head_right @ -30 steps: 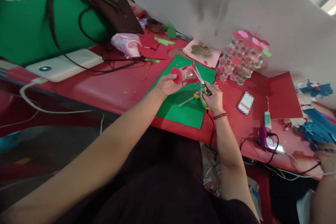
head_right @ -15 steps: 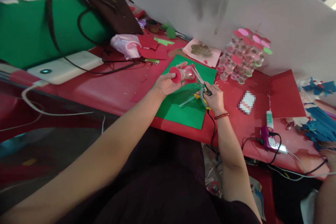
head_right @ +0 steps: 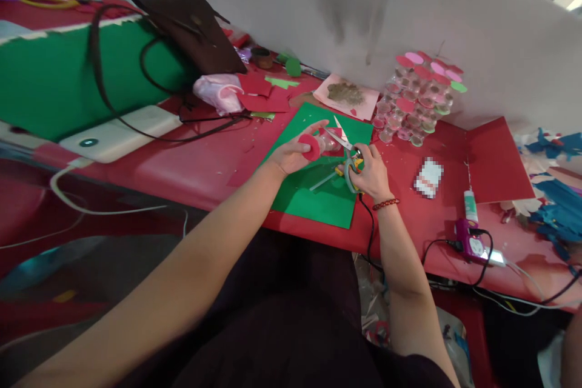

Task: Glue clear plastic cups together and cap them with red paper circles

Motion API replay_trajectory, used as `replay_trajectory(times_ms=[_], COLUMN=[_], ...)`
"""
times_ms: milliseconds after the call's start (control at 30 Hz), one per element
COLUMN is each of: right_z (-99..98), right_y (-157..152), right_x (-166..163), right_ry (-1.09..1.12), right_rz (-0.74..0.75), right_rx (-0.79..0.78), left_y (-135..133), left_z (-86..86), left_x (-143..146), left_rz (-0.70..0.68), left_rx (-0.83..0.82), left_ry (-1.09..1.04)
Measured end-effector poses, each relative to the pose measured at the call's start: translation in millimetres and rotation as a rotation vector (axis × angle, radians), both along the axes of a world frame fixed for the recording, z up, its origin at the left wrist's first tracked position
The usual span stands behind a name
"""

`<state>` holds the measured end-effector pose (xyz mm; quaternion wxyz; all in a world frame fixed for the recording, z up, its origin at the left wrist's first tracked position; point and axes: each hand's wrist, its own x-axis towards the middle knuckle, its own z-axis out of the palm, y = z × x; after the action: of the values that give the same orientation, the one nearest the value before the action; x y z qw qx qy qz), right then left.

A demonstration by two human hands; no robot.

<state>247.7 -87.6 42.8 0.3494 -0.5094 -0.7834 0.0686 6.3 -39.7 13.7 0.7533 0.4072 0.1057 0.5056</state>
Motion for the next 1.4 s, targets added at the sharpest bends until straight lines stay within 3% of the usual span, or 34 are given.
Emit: replay_trajectory(times_ms=[867, 1400], right_z=[0.7, -4.7], right_y=[3, 7], right_x=[4, 7], right_ry=[0.082, 0.065], right_rz=[0.030, 0.041], right_rx=[0.019, 0.018], left_y=[-5, -5], left_z=[10.4, 12.3], left_x=[-3, -7], left_rz=[0.003, 0.074], left_rx=[0.017, 0.019], left_ry=[0.028, 0.039])
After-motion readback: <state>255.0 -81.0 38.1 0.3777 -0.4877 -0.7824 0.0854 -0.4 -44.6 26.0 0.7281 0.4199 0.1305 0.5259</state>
